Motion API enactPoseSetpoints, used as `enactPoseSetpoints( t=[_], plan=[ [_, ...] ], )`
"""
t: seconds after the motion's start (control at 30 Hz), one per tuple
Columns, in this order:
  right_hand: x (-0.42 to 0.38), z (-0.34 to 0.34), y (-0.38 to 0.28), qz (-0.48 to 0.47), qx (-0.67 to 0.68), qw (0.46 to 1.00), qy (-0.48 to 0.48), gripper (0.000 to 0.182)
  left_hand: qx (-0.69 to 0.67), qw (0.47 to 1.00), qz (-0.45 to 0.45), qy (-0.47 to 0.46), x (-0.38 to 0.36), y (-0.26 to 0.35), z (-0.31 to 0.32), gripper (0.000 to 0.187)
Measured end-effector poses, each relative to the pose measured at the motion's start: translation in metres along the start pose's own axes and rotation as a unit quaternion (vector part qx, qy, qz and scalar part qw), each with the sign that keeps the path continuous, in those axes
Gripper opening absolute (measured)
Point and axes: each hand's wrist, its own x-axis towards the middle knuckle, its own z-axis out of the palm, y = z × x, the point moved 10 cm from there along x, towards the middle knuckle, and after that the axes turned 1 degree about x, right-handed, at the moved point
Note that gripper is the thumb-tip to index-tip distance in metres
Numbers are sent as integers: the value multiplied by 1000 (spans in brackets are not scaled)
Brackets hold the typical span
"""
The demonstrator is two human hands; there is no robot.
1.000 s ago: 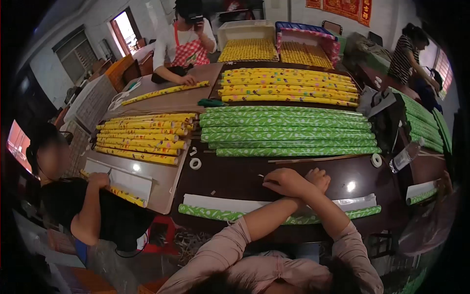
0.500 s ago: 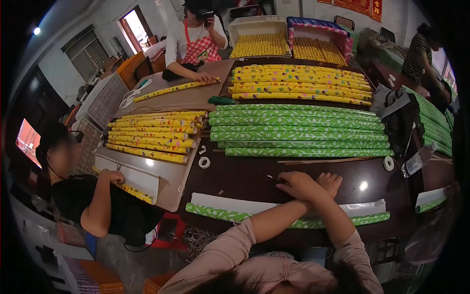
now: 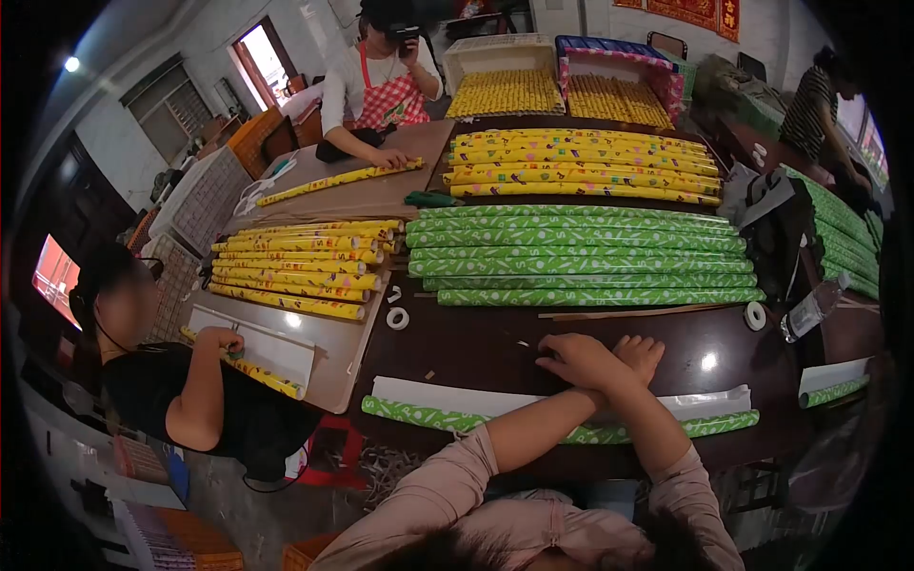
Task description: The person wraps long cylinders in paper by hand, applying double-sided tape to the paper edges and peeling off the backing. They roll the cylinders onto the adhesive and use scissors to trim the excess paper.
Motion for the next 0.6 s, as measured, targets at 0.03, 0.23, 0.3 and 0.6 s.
enactPoseSetpoints(
  t=[0.03,0.23,0.3,0.6],
  plan=[
    [0,-1,-2,1,2,1000,-1,28,0,1000,0,1,0,0,1,6],
    [1,0,-2,-7,6,1000,-2,28,-9,1000,-2,-5,0,0,-1,6],
    [1,0,-1,-2,-1,1000,-1,27,-19,1000,4,21,0,2,-7,5],
    [0,-19,-33,-82,-58,992,75,19,-26,999,-34,20,4,-1,-2,10]
  ],
)
